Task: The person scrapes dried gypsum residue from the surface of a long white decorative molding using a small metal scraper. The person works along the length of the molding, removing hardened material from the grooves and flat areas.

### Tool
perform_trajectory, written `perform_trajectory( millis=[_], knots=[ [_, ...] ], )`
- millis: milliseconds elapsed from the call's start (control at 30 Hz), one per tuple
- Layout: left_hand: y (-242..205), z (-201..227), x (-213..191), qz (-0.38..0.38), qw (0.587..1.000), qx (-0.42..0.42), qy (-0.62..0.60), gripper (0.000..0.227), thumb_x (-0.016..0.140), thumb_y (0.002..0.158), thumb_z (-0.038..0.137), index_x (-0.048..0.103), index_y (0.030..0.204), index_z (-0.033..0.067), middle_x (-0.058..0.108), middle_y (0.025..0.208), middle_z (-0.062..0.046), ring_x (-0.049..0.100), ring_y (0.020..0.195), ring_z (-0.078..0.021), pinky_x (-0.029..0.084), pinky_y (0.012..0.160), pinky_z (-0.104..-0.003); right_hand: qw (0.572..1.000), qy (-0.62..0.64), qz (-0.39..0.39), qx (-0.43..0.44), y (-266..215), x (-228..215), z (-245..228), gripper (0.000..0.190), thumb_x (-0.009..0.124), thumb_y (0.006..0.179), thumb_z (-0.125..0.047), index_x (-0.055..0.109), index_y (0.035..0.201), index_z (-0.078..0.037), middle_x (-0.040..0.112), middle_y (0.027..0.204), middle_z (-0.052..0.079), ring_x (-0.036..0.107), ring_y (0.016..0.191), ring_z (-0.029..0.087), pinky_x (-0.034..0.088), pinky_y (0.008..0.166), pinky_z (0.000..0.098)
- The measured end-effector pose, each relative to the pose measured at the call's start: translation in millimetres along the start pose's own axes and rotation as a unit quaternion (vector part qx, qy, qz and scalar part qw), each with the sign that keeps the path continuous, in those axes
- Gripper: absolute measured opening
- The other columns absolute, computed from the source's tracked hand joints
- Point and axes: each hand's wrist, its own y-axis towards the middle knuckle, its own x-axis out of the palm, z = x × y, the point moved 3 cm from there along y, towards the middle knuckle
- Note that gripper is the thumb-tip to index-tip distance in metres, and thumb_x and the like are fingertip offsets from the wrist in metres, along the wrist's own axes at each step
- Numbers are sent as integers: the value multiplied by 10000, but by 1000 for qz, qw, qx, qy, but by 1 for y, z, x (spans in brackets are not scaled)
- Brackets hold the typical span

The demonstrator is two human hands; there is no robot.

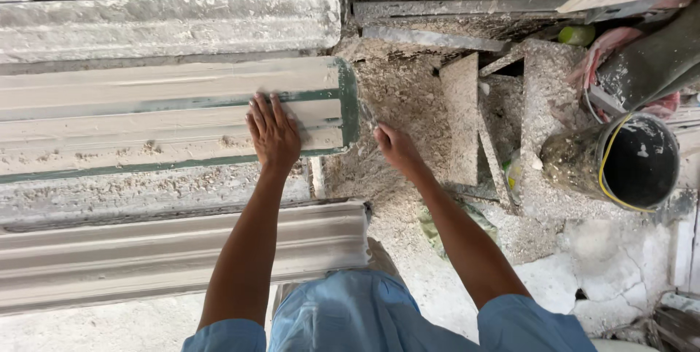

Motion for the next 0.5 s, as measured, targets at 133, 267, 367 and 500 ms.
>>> perform_trajectory(
  millis=[133,267,367,500],
  knots=[
    [4,0,-1,4,1000,2,-8,624,277,1101,336,230,1639,24,186,1680,-300,157,1563,-465,123,1269,-572,991,27,-86,102,-1,-22,10,399,427,1091,-287,549,1431,-117,667,800,65,567,520,117,492,428,234],
    [4,-3,2,1,1000,-6,-4,615,281,1110,333,222,1640,27,182,1688,-294,156,1575,-464,121,1284,-575,992,56,-60,100,1,-14,7,387,457,1090,-251,562,1433,-107,655,800,69,551,542,119,478,438,259],
    [-1,-2,6,-21,1000,-16,-7,617,281,1105,338,204,1646,50,162,1699,-276,140,1583,-457,97,1293,-567,997,58,-29,34,38,0,9,347,478,1132,-302,589,1337,-46,646,839,49,588,625,83,475,516,235],
    [10,-2,8,-60,998,-20,3,654,287,1068,350,165,1630,37,107,1685,-295,97,1550,-465,56,1260,-561,939,238,10,247,46,-16,27,357,491,1059,-406,587,1181,-85,577,764,26,414,476,101,344,400,307]
  ],
)
